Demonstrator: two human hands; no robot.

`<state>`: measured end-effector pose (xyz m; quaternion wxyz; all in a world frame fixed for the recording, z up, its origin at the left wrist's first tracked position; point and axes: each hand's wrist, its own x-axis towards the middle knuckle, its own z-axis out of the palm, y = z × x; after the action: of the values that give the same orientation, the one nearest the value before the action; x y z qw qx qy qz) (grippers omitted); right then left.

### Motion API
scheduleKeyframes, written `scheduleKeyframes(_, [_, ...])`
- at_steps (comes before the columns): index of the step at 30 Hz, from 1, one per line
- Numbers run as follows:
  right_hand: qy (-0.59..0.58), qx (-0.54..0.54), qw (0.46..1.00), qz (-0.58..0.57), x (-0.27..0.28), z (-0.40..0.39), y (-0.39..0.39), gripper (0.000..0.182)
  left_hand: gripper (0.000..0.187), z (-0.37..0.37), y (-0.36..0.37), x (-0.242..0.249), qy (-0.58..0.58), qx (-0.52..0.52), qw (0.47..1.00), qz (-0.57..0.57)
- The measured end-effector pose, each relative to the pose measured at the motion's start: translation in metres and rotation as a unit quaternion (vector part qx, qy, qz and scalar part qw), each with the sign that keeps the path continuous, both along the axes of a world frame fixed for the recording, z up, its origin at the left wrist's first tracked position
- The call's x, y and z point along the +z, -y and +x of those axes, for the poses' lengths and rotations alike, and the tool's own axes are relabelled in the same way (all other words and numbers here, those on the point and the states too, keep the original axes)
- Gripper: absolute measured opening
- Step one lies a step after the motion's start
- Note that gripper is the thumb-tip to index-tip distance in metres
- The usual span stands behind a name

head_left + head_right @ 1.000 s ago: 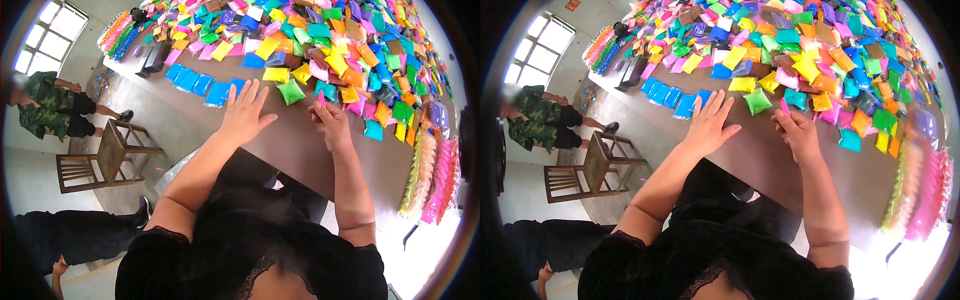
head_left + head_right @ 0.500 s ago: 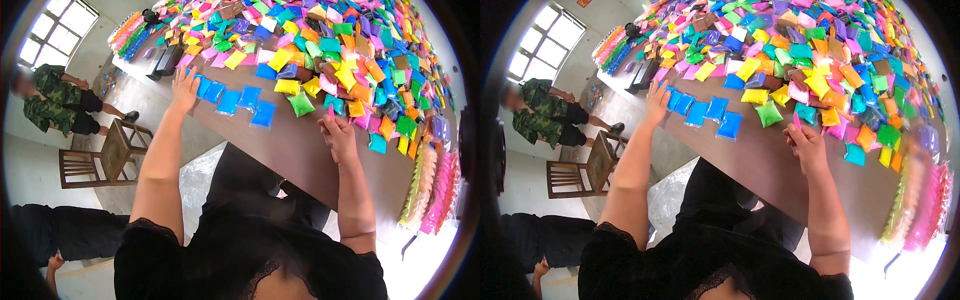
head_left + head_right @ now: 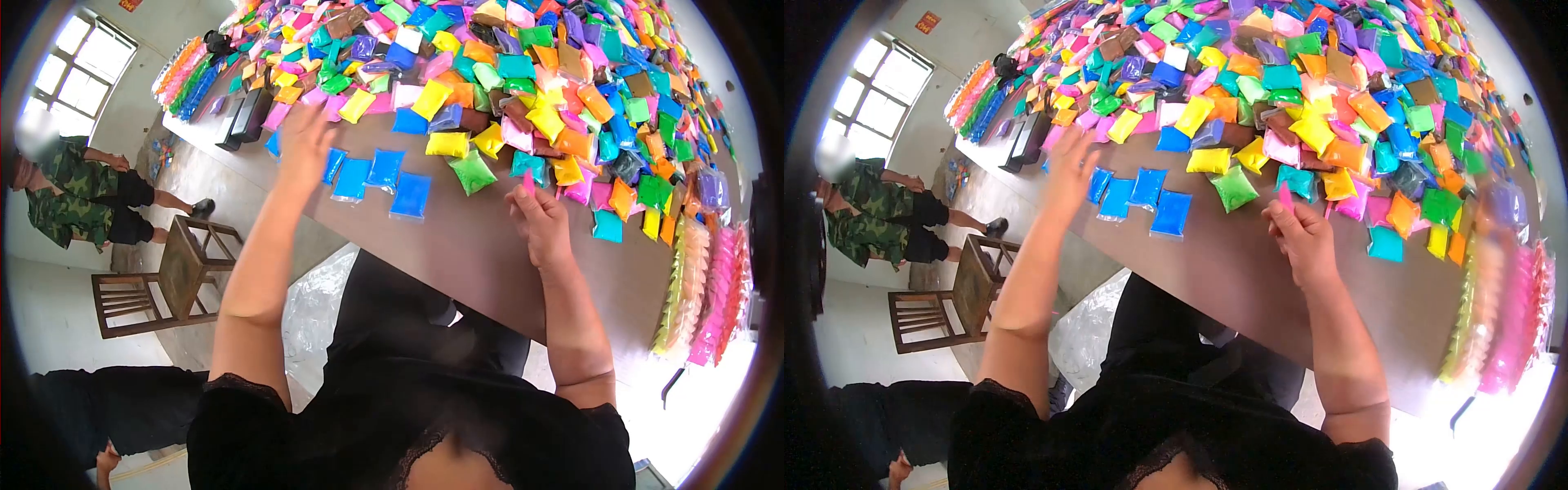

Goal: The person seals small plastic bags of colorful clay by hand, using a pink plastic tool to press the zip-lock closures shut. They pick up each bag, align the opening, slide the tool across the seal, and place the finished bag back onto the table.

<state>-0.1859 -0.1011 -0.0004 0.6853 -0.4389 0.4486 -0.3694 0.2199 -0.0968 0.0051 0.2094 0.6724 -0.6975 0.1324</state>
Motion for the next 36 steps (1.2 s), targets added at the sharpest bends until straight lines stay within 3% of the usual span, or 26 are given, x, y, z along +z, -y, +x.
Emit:
scheduleKeyframes(2, [0.055,-0.118,0.990,-0.061,-0.008,0.005,-0.003,0.027,0.041,-0.032,0.021,-0.006,-0.063,-0.161,0.984,0.041])
scheduleKeyframes(3, [0.053,-0.117,0.990,-0.060,-0.009,0.004,-0.002,0.027,0.042,-0.062,0.028,0.002,-0.064,-0.222,0.972,0.049])
scheduleKeyframes(6, [0.049,-0.158,0.981,-0.105,-0.012,0.001,0.001,0.026,0.035,-0.105,0.047,0.001,-0.049,-0.189,0.980,0.046])
scheduleKeyframes(9, [0.080,-0.153,0.983,-0.057,-0.010,-0.003,0.005,0.024,0.030,-0.100,0.073,-0.005,-0.002,-0.127,0.983,0.133])
scheduleKeyframes(12, [0.055,-0.129,0.987,-0.083,-0.012,-0.002,0.004,0.024,0.028,-0.088,0.076,-0.001,0.067,-0.151,0.980,0.115])
scheduleKeyframes(14, [0.008,-0.107,0.988,-0.112,-0.014,-0.004,0.005,0.023,0.030,-0.101,0.046,0.032,0.044,-0.127,0.982,0.135])
scheduleKeyframes(15, [-0.040,-0.082,0.987,-0.135,-0.016,-0.004,0.003,0.023,0.030,-0.105,0.033,0.042,-0.145,-0.128,0.961,0.195])
scheduleKeyframes(16, [-0.041,-0.088,0.987,-0.131,-0.012,-0.003,0.002,0.023,0.030,-0.111,0.020,0.045,-0.329,-0.124,0.902,0.252])
scheduleKeyframes(17, [-0.069,-0.034,0.984,-0.160,-0.006,0.000,0.001,0.022,0.030,-0.123,0.006,0.042,-0.328,-0.130,0.899,0.261])
scheduleKeyframes(18, [-0.098,0.021,0.977,-0.186,-0.002,0.001,-0.002,0.023,0.028,-0.141,-0.009,0.036,-0.527,-0.147,0.787,0.286])
scheduleKeyframes(19, [-0.105,0.011,0.978,-0.177,-0.002,0.004,-0.006,0.023,0.026,-0.157,-0.020,0.030,-0.698,-0.153,0.632,0.300])
scheduleKeyframes(21, [0.063,0.016,0.993,-0.103,0.001,0.009,-0.009,0.024,0.028,-0.180,-0.031,0.016,-0.682,-0.183,0.630,0.323])
scheduleKeyframes(24, [0.125,0.030,0.989,-0.077,-0.007,0.006,-0.007,0.025,0.031,-0.205,-0.043,0.008,-0.686,-0.217,0.611,0.329])
scheduleKeyframes(26, [0.090,0.034,0.994,-0.055,-0.002,0.000,-0.007,0.022,0.031,-0.216,-0.046,0.013,-0.674,-0.222,0.639,0.297])
scheduleKeyframes(29, [0.132,0.027,0.986,-0.103,-0.016,0.004,-0.005,0.019,0.030,-0.221,-0.043,0.013,-0.655,-0.174,0.676,0.291])
scheduleKeyframes(32, [0.123,0.004,0.985,-0.123,-0.015,0.004,-0.002,0.017,0.029,-0.222,-0.039,0.008,-0.653,-0.150,0.685,0.287])
scheduleKeyframes(36, [0.114,0.027,0.993,-0.023,-0.008,0.000,0.003,0.020,0.034,-0.222,-0.036,0.017,-0.644,-0.127,0.684,0.319])
